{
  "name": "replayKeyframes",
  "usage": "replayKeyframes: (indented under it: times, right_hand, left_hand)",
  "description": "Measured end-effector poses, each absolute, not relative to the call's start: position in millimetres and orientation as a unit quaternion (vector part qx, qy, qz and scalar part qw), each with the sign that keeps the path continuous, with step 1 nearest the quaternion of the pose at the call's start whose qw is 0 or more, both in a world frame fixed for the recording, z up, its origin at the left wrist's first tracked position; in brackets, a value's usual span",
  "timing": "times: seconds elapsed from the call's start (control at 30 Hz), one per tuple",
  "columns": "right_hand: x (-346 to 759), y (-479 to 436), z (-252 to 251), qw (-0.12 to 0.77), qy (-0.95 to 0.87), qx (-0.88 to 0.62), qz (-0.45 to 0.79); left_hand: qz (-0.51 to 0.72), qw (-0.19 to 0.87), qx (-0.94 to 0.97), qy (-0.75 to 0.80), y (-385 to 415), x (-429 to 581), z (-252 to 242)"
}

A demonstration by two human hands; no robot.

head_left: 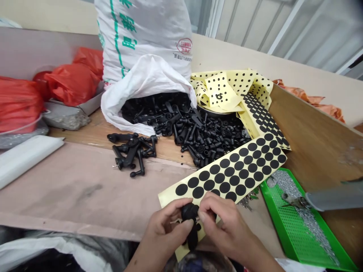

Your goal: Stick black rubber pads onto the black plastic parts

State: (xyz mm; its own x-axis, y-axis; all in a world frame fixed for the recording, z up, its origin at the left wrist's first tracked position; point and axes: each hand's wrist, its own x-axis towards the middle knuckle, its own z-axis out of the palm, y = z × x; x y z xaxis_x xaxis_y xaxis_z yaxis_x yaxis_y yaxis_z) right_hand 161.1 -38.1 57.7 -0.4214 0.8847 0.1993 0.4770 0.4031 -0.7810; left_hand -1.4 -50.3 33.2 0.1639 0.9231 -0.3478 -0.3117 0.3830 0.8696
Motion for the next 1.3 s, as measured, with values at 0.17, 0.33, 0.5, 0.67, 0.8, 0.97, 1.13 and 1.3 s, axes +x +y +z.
replayKeyframes:
  times: [0.17,0.33,0.5,0.67,0.8,0.97,1.13,1.3]
  right_hand:
    - [162,-33,49,0.339,-0.705,-0.441,0.44]
    - [162,-26,41,0.343,-0.556,-0.443,0.614]
    - [165,-25,42,0.316,-0.564,-0.43,0.63]
    - [163,-25,39,0.337,-0.567,-0.432,0.615]
    - [159,-29,38,0.336,-0.532,-0.457,0.629]
    - [161,-35,48,0.335,-0.596,-0.485,0.545]
    - [165,-45,60,0.38,-0.715,-0.447,0.381]
    - [167,-55,65,0.43,-0.752,-0.405,0.293]
  left_hand:
    - [0.42,0.711,0.311,0.471,-48,-3,31]
    - [0.41,0.727,0.292,0.467,-47,-4,29]
    - [0.411,0.729,0.284,0.467,-46,-4,28]
    - [0.411,0.73,0.281,0.469,-46,-3,29]
    - [0.426,0.708,0.29,0.482,-47,0,29]
    - [0.445,0.694,0.294,0.484,-48,2,26]
    - [0.431,0.746,0.248,0.443,-46,2,25]
    - [0.465,0.732,0.225,0.444,-47,5,27]
